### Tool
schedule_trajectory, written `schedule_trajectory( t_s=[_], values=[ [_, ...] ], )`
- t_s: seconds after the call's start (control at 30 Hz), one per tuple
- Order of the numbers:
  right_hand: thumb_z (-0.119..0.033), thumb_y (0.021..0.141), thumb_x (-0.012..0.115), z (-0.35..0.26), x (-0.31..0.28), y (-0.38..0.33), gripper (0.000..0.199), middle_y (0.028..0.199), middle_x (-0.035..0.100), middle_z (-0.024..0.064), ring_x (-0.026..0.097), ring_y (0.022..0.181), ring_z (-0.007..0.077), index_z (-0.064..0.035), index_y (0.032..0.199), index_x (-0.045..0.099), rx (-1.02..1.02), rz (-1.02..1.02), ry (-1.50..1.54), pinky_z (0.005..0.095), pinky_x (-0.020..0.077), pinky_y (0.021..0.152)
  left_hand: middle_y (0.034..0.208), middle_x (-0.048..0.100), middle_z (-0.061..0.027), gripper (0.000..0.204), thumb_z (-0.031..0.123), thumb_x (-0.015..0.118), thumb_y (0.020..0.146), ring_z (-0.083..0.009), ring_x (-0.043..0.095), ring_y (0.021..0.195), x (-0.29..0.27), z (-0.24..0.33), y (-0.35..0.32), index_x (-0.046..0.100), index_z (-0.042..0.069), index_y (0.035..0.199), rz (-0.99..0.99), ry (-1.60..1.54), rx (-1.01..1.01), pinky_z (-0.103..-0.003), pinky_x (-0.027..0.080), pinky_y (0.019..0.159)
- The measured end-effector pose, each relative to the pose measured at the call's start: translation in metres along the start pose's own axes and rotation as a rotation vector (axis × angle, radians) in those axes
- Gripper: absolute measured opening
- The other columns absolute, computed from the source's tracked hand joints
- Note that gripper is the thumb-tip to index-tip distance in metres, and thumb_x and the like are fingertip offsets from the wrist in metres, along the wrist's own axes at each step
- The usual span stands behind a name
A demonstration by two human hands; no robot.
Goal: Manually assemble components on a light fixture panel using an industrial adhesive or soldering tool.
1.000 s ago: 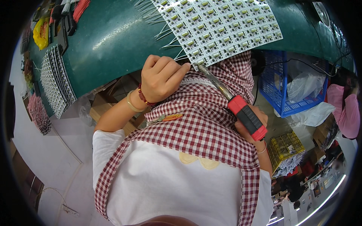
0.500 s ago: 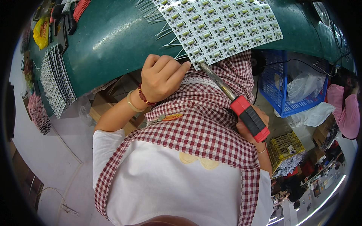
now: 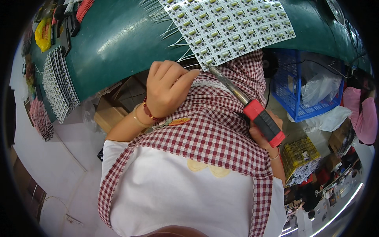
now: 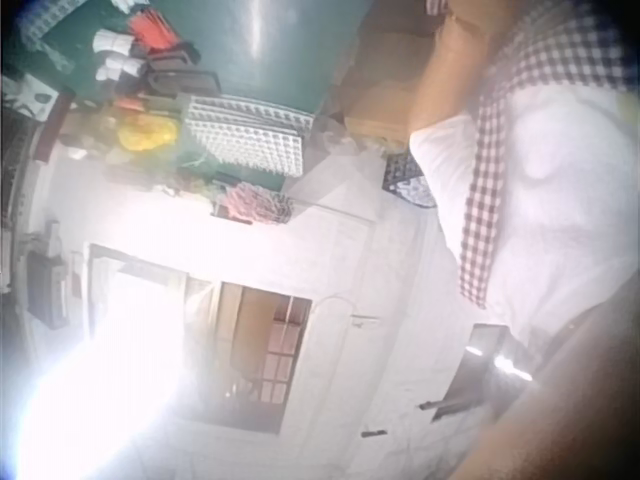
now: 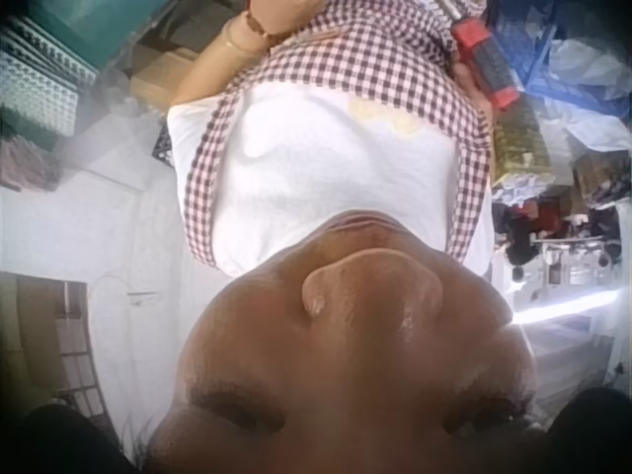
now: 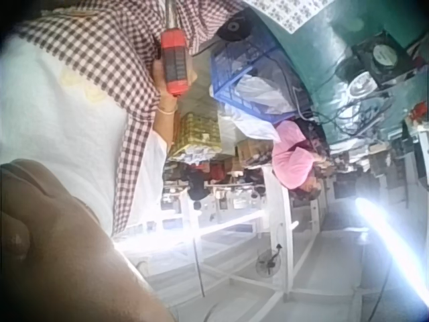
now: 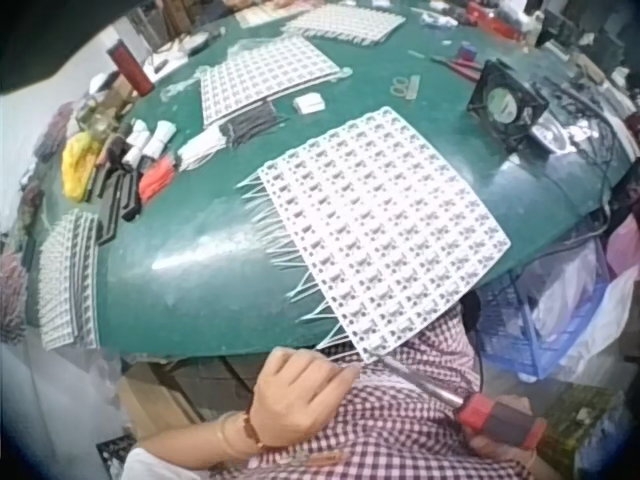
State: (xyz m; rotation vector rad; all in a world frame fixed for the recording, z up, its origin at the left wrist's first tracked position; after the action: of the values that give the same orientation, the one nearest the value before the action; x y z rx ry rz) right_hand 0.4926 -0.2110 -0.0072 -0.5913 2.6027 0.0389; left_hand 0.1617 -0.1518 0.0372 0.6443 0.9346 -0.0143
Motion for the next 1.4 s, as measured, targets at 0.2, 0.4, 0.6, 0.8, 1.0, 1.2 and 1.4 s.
schedule_trajectory(
  t_s=[0.2, 0.4, 0.6, 0.8, 1.0, 1.2, 1.4],
  values=[
    [-0.002, 0.063, 0.070, -0.015, 0.001, 0.004, 0.021, 0.078, 0.064, 0.0121, 0.065, 0.064, 0.0315, -0.0016, 0.083, 0.065, 0.078, 0.039, -0.283, 0.0376, 0.0498, 0.056, 0.072, 0.053, -0.0002, 0.023, 0.000, 0.071, 0.066, -0.0178, 0.054, 0.068, 0.011, -0.003, -0.003, 0.070, 0.006, 0.088, 0.004, 0.013, -0.010, -0.033, 0.036, 0.062],
    [-0.002, 0.061, 0.068, -0.037, 0.001, 0.030, 0.021, 0.077, 0.064, 0.0136, 0.064, 0.061, 0.0316, 0.0011, 0.081, 0.064, -0.094, 0.021, -0.172, 0.0373, 0.0496, 0.054, 0.072, 0.053, -0.0005, 0.021, 0.000, 0.072, 0.066, -0.0180, 0.053, 0.068, 0.012, -0.002, -0.004, 0.069, 0.005, 0.087, -0.007, 0.019, -0.013, -0.033, 0.036, 0.061],
    [-0.004, 0.062, 0.065, -0.027, 0.009, 0.035, 0.023, 0.073, 0.063, 0.0164, 0.065, 0.060, 0.0318, 0.0063, 0.082, 0.064, -0.346, 0.185, -0.184, 0.0361, 0.0499, 0.052, 0.072, 0.053, -0.0008, 0.022, 0.000, 0.071, 0.066, -0.0181, 0.053, 0.068, 0.012, -0.002, -0.003, 0.069, 0.005, 0.087, -0.015, 0.017, -0.018, -0.033, 0.036, 0.061],
    [-0.009, 0.069, 0.063, -0.025, 0.005, 0.029, 0.022, 0.074, 0.066, 0.0171, 0.065, 0.057, 0.0316, 0.0077, 0.083, 0.065, -0.271, 0.128, -0.157, 0.0359, 0.0511, 0.053, 0.072, 0.052, -0.0012, 0.023, -0.001, 0.071, 0.065, -0.0183, 0.052, 0.068, 0.013, -0.003, -0.003, 0.069, 0.005, 0.087, -0.010, 0.015, -0.023, -0.032, 0.036, 0.061],
    [-0.010, 0.076, 0.065, -0.013, 0.010, 0.030, 0.019, 0.077, 0.067, 0.0167, 0.066, 0.060, 0.0311, 0.0069, 0.083, 0.066, -0.239, 0.202, -0.114, 0.0353, 0.0523, 0.055, 0.071, 0.051, -0.0013, 0.023, 0.000, 0.072, 0.065, -0.0183, 0.052, 0.068, 0.015, -0.003, -0.002, 0.069, 0.005, 0.087, -0.017, 0.023, -0.022, -0.033, 0.036, 0.061],
    [-0.009, 0.076, 0.067, -0.003, 0.005, 0.012, 0.015, 0.077, 0.067, 0.0160, 0.067, 0.062, 0.0310, 0.0050, 0.083, 0.067, -0.085, 0.167, -0.062, 0.0348, 0.0525, 0.056, 0.071, 0.051, -0.0011, 0.022, 0.000, 0.073, 0.066, -0.0183, 0.052, 0.068, 0.016, -0.004, -0.002, 0.069, 0.005, 0.087, -0.012, 0.027, -0.022, -0.033, 0.036, 0.061],
    [-0.008, 0.072, 0.066, -0.013, 0.006, 0.021, 0.016, 0.074, 0.066, 0.0160, 0.066, 0.061, 0.0307, 0.0055, 0.081, 0.065, -0.101, 0.141, -0.082, 0.0344, 0.0517, 0.055, 0.072, 0.051, -0.0012, 0.022, 0.000, 0.073, 0.066, -0.0185, 0.052, 0.068, 0.016, -0.002, -0.003, 0.069, 0.005, 0.087, -0.011, 0.032, -0.024, -0.033, 0.036, 0.062]
  ],
)
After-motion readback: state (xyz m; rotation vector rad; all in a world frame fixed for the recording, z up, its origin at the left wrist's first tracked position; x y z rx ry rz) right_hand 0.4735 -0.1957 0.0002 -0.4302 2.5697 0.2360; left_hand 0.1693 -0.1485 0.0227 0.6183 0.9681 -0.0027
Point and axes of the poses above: each hand's wrist, its own y-axis towards the middle knuckle, its own x-axis out of the palm, z = x × y, the point moved 3 cm from there along y, towards the middle knuckle
